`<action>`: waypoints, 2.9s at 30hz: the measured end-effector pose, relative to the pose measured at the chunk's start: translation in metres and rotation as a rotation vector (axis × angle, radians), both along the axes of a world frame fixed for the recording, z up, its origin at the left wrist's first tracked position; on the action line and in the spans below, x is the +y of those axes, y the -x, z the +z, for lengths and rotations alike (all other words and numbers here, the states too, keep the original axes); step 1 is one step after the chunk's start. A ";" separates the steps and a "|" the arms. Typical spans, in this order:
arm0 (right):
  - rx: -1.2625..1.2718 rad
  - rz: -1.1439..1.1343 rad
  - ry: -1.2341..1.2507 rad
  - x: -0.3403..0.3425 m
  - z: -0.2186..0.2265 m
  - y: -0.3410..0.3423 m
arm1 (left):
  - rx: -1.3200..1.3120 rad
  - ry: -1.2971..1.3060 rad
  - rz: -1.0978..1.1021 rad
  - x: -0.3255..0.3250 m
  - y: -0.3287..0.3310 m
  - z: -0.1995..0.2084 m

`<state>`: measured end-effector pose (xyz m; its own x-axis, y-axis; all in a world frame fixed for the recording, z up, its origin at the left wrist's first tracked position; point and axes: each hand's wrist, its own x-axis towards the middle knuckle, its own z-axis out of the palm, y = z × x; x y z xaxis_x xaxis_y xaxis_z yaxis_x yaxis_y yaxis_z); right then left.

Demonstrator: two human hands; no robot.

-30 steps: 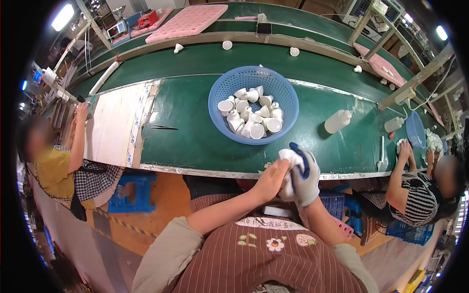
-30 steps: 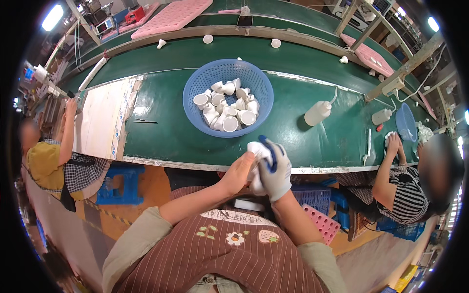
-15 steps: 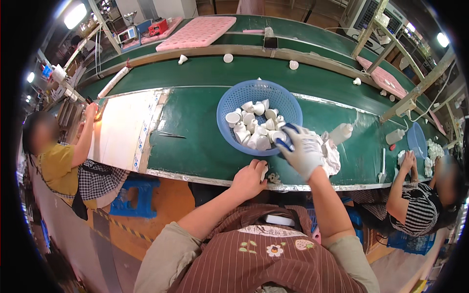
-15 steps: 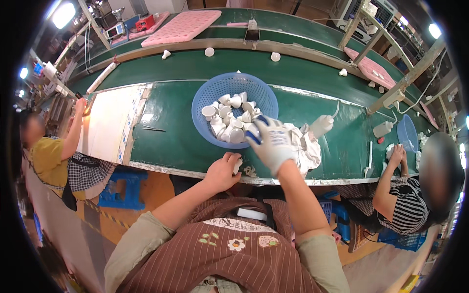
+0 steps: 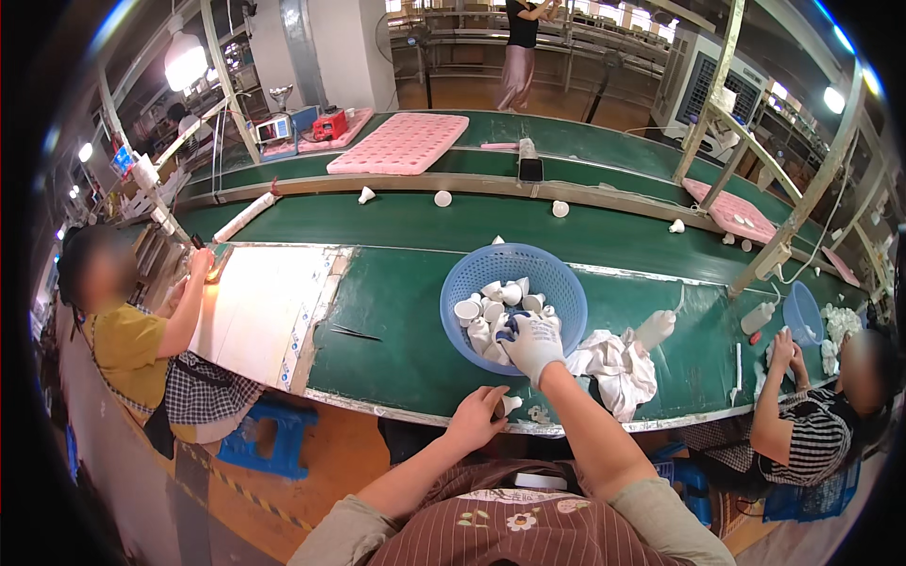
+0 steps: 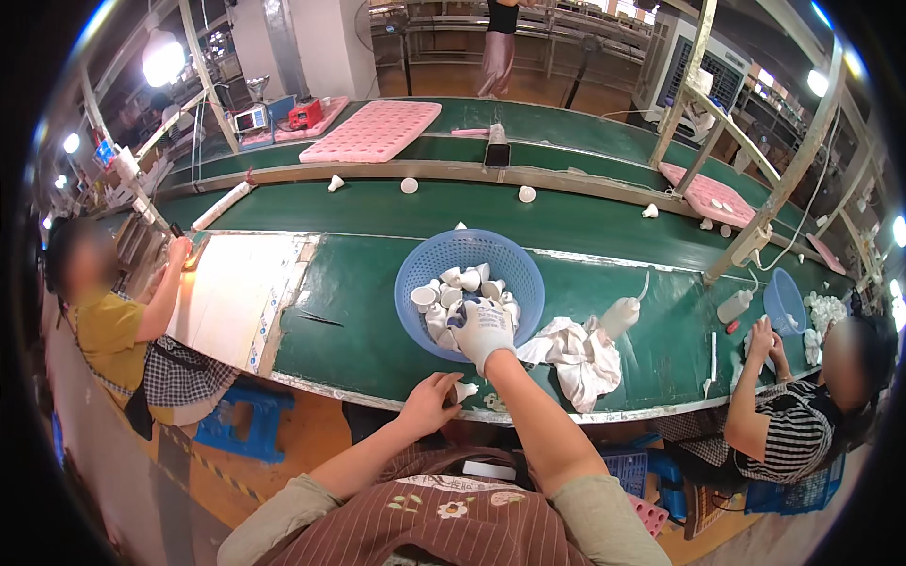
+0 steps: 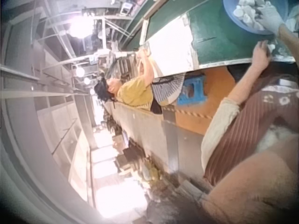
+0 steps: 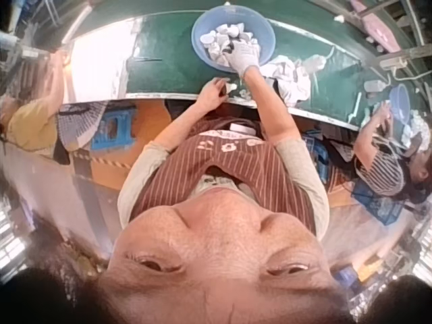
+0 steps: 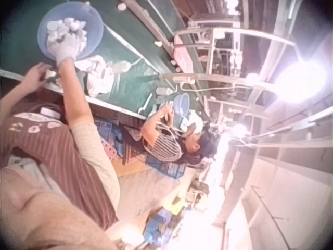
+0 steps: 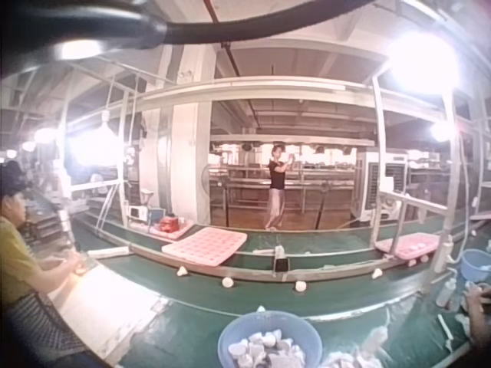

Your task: The person cleans individual LED bulb components with a white cloth and liquid from a dispenser bottle, then places them into a blue basket.

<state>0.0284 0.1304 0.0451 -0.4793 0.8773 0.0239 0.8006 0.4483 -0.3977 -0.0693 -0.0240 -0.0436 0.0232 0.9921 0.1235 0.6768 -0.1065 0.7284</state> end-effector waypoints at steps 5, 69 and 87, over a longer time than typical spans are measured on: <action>0.360 0.051 -0.213 -0.035 0.044 -0.049 | -0.116 0.086 0.076 -0.004 0.005 0.006; 0.353 0.421 -0.233 -0.081 0.010 -0.134 | -0.529 0.126 0.010 0.000 -0.024 0.043; 0.229 0.277 -0.519 -0.081 -0.008 -0.130 | -1.760 0.789 0.130 -0.002 -0.035 0.044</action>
